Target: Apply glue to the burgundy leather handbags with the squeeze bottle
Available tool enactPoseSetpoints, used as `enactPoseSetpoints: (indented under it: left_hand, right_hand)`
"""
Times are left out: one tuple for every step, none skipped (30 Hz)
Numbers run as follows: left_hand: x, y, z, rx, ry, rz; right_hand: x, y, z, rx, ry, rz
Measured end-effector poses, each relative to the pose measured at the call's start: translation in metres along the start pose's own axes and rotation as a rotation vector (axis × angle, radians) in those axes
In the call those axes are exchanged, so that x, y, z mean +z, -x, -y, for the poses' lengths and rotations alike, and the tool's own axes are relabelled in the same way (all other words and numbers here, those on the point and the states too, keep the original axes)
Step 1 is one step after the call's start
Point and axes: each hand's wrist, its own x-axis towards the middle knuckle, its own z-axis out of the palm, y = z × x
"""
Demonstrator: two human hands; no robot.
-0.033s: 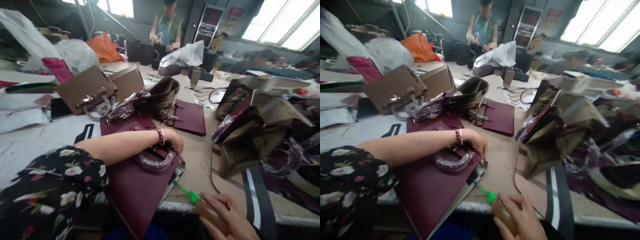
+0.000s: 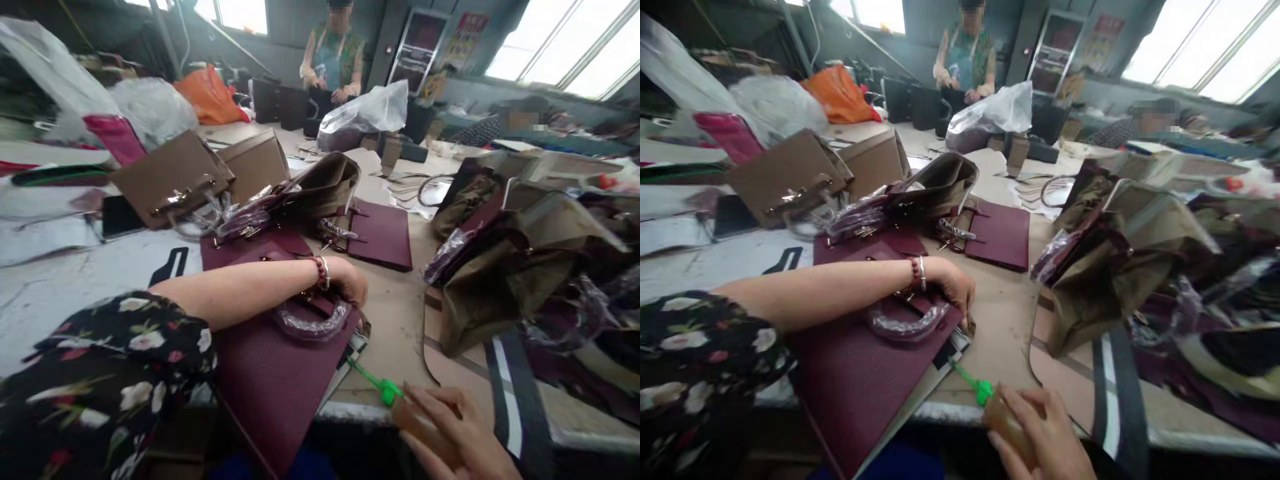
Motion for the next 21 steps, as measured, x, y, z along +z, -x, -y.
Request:
enactPoseSetpoints:
  left_hand:
    - [0.0, 0.0, 0.001, 0.001, 0.001, -0.002]
    - [0.001, 0.001, 0.001, 0.001, 0.002, -0.003]
    - [0.001, 0.001, 0.002, 0.001, 0.003, -0.006]
    - [0.002, 0.001, 0.002, 0.0, 0.004, -0.009]
    - [0.002, 0.0, 0.003, -0.002, 0.006, -0.011]
    - [0.002, 0.0, 0.003, -0.003, 0.008, -0.013]
    - [0.002, 0.0, 0.004, -0.004, 0.011, -0.015]
    - [0.002, 0.0, 0.004, -0.005, 0.014, -0.017]
    - [0.002, -0.001, 0.005, -0.007, 0.018, -0.019]
    - [0.002, -0.001, 0.005, -0.008, 0.022, -0.021]
    - [0.002, -0.001, 0.005, -0.009, 0.027, -0.023]
    - [0.002, -0.001, 0.005, -0.01, 0.032, -0.023]
    - [0.002, -0.001, 0.005, -0.011, 0.036, -0.021]
    - [0.002, -0.001, 0.006, -0.013, 0.041, -0.018]
    - [0.002, -0.001, 0.006, -0.017, 0.045, -0.013]
    - [0.002, -0.002, 0.006, -0.02, 0.051, -0.01]
    - [0.002, -0.002, 0.007, -0.025, 0.056, -0.008]
    - [0.002, -0.003, 0.008, -0.03, 0.062, -0.007]
    - [0.003, -0.003, 0.008, -0.035, 0.066, -0.008]
    - [0.003, -0.003, 0.008, -0.039, 0.069, -0.01]
    - [0.003, -0.003, 0.008, -0.042, 0.071, -0.012]
  right_hand:
    - [-0.003, -0.002, 0.002, 0.019, 0.01, -0.015]
    - [-0.006, -0.003, 0.005, 0.031, 0.014, -0.02]
    - [-0.008, -0.004, 0.007, 0.036, 0.012, -0.016]
    - [-0.01, -0.005, 0.009, 0.029, 0.003, 0.002]
    - [-0.011, -0.006, 0.01, 0.017, -0.015, 0.032]
    - [-0.011, -0.006, 0.011, 0.005, -0.033, 0.064]
    - [-0.01, -0.006, 0.011, -0.003, -0.044, 0.078]
    - [-0.01, -0.006, 0.011, -0.004, -0.043, 0.071]
    - [-0.008, -0.006, 0.011, 0.011, -0.026, 0.048]
    - [-0.007, -0.005, 0.01, 0.031, -0.004, 0.021]
    - [-0.006, -0.005, 0.01, 0.047, 0.017, -0.008]
    - [-0.005, -0.005, 0.01, 0.053, 0.028, -0.015]
    - [-0.005, -0.005, 0.011, 0.044, 0.024, -0.005]
    - [-0.004, -0.005, 0.012, 0.021, 0.005, 0.019]
    - [-0.004, -0.006, 0.014, -0.006, -0.021, 0.049]
    - [-0.004, -0.007, 0.015, -0.028, -0.046, 0.07]
    - [-0.005, -0.008, 0.015, -0.034, -0.058, 0.073]
    - [-0.005, -0.008, 0.015, -0.023, -0.055, 0.063]
    - [-0.005, -0.009, 0.015, 0.0, -0.041, 0.036]
    - [-0.006, -0.009, 0.015, 0.028, -0.023, 0.009]
    - [-0.007, -0.009, 0.015, 0.05, -0.012, -0.01]
